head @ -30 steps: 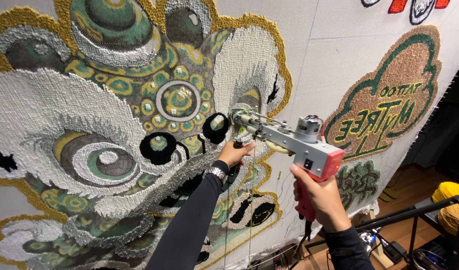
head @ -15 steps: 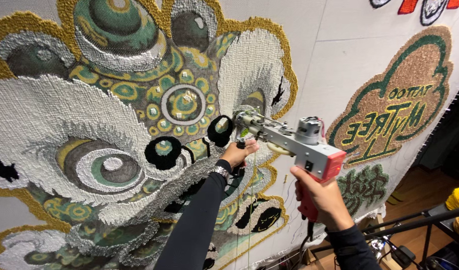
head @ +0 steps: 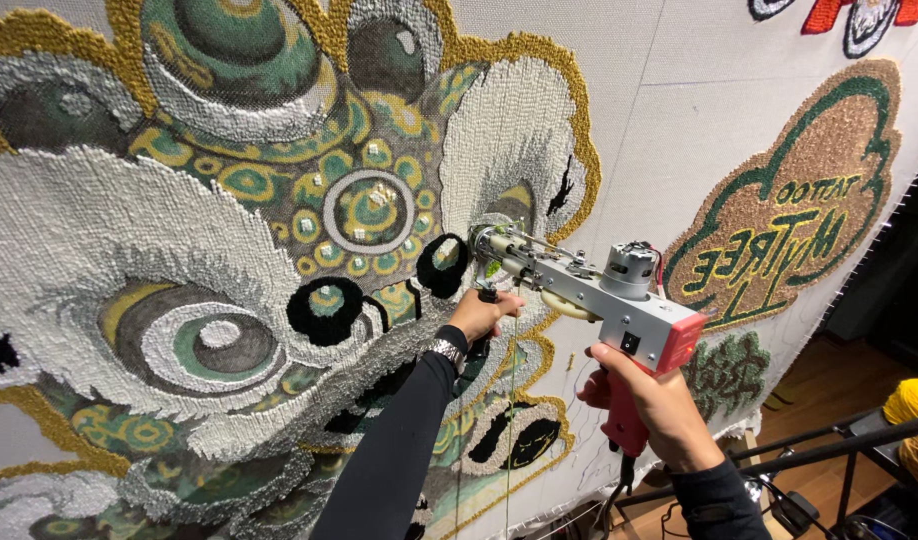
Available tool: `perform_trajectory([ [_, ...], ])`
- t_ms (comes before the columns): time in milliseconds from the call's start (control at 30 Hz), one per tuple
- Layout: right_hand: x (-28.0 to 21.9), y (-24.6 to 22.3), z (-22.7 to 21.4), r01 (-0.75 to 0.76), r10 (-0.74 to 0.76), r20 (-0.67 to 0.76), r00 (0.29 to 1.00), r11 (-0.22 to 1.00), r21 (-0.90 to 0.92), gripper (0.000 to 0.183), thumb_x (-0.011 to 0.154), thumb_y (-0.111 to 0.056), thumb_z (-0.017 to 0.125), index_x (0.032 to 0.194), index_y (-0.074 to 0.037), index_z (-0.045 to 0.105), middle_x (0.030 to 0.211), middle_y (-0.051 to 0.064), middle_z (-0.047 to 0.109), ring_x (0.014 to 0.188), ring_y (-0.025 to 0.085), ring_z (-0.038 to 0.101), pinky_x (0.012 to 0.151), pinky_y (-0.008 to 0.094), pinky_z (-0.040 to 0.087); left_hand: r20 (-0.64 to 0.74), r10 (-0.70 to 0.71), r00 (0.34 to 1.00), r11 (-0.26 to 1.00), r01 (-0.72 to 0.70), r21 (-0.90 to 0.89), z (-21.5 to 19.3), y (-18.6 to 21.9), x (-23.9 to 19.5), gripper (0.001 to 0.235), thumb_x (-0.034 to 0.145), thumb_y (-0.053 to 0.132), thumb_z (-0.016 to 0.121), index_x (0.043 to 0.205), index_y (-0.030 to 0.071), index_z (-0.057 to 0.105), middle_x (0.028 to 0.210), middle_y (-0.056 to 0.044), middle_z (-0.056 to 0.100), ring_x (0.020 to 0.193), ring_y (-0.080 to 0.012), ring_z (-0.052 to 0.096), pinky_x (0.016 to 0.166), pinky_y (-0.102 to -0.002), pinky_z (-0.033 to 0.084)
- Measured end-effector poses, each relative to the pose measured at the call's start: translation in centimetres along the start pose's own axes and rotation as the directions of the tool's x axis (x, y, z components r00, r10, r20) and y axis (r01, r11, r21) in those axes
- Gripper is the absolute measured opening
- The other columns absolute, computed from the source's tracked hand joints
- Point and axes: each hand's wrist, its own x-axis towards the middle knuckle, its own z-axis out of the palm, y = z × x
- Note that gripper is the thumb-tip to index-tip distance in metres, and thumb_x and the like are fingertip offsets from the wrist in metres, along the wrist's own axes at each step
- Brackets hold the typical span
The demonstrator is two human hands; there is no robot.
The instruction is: The person uses a handheld tufting gun to apply green yarn onto a large canvas featuring a pre-drawn design of a stylized lion head. The operator guides the tool along the contours of the design, filling in specific areas with loops of yarn. The process involves continuous movement of the tool and manual feeding of the yarn to maintain tension.
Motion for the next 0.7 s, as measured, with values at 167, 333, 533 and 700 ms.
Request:
perform_trajectory([
  [167,-0.3,0.5,0.5,0.024,-0.026,-0.015,1.0,0.992,-0.12,0.023,0.084,-0.024,0.074,0.092,-0.004,0.065,0.061,0.007,0.059,0.048,0.018,0.057,0.043,0.035,0.046,-0.085,0.001,0.996,0.997,0.005,0.075,-0.8,1.6,-2.1,0.04,0.085,0.038,0.079,0.105,0.004,0.076,0.091,-0.008,0.078,0.048,-0.0115,0.062,0.049,-0.028,0.054],
  [333,0.0,1.3,0.8,0.007,-0.009,-0.047,0.999,0.999,-0.038,0.027,0.085,-0.024,0.076,0.086,-0.003,0.06,0.06,0.005,0.054,0.045,0.018,0.053,0.04,0.035,0.042,-0.232,0.091,0.968,0.869,0.037,0.494,-2.4,3.0,-5.8,0.05,0.09,0.052,0.076,0.093,0.001,0.074,0.073,-0.012,0.075,0.054,-0.0135,0.068,0.061,-0.032,0.058],
  [533,-0.3,2.0,1.7,-0.087,0.091,-0.028,0.996,0.991,0.103,0.028,0.086,-0.029,0.069,0.091,-0.001,0.068,0.056,0.005,0.051,0.044,0.018,0.049,0.042,0.034,0.04,-0.323,0.289,0.901,0.684,0.042,0.728,-4.3,4.5,-6.3,0.031,0.085,0.035,0.076,0.095,0.005,0.075,0.083,-0.017,0.075,0.076,-0.0332,0.074,0.074,-0.044,0.06],
  [700,0.0,2.6,1.9,-0.074,0.077,-0.018,0.997,0.991,0.115,0.031,0.088,-0.03,0.07,0.091,0.001,0.066,0.055,0.006,0.05,0.046,0.018,0.048,0.045,0.034,0.041,-0.332,0.281,0.901,0.671,0.063,0.739,-4.5,5.0,-6.6,0.031,0.082,0.032,0.077,0.098,0.005,0.076,0.088,-0.021,0.075,0.083,-0.0384,0.073,0.079,-0.046,0.059],
])
